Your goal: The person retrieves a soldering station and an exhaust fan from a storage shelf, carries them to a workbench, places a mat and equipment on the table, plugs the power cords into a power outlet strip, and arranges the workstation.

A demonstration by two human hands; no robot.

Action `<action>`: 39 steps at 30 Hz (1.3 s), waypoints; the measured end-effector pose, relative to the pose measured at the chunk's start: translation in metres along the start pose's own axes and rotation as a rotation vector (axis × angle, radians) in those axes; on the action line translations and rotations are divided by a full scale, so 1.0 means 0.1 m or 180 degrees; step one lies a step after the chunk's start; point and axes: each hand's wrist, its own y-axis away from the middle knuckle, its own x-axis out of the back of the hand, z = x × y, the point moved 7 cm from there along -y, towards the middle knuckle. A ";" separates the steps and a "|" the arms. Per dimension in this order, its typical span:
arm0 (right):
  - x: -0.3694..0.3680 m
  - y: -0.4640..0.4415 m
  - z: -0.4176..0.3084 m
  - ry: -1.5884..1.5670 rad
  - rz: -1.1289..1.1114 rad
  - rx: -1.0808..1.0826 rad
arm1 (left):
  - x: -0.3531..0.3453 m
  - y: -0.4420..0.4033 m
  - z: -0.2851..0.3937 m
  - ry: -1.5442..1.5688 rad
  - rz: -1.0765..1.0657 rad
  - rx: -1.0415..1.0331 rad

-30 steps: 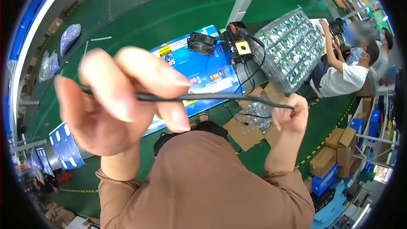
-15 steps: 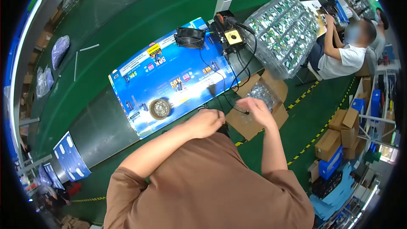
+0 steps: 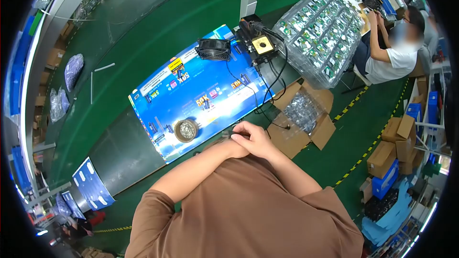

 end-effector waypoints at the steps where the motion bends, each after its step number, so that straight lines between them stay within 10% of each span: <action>1: 0.01 -0.02 0.05 -0.0011 -0.0002 0.0002 | 0.03 0.00 -0.01 0.0334 0.0110 -0.0056; 7: 0.38 -0.18 0.72 -0.0303 0.0508 -0.0470 | 0.26 0.07 -0.27 0.0312 0.0419 0.0190; 11: 0.90 -0.22 0.60 0.1252 0.0425 -0.0370 | 0.32 0.45 -0.64 0.1092 0.0736 0.0997; 21: 1.69 -0.36 1.18 0.0353 0.1656 -0.0966 | -0.34 1.26 -1.52 0.2009 0.1388 0.2246; 31: 0.66 -0.64 0.75 0.0435 0.0147 0.0287 | 0.29 0.60 -0.92 0.1986 0.1805 0.1715; 39: 0.55 -2.20 0.16 0.0413 0.1025 0.0762 | -0.55 1.26 -1.30 0.2244 0.1937 0.2528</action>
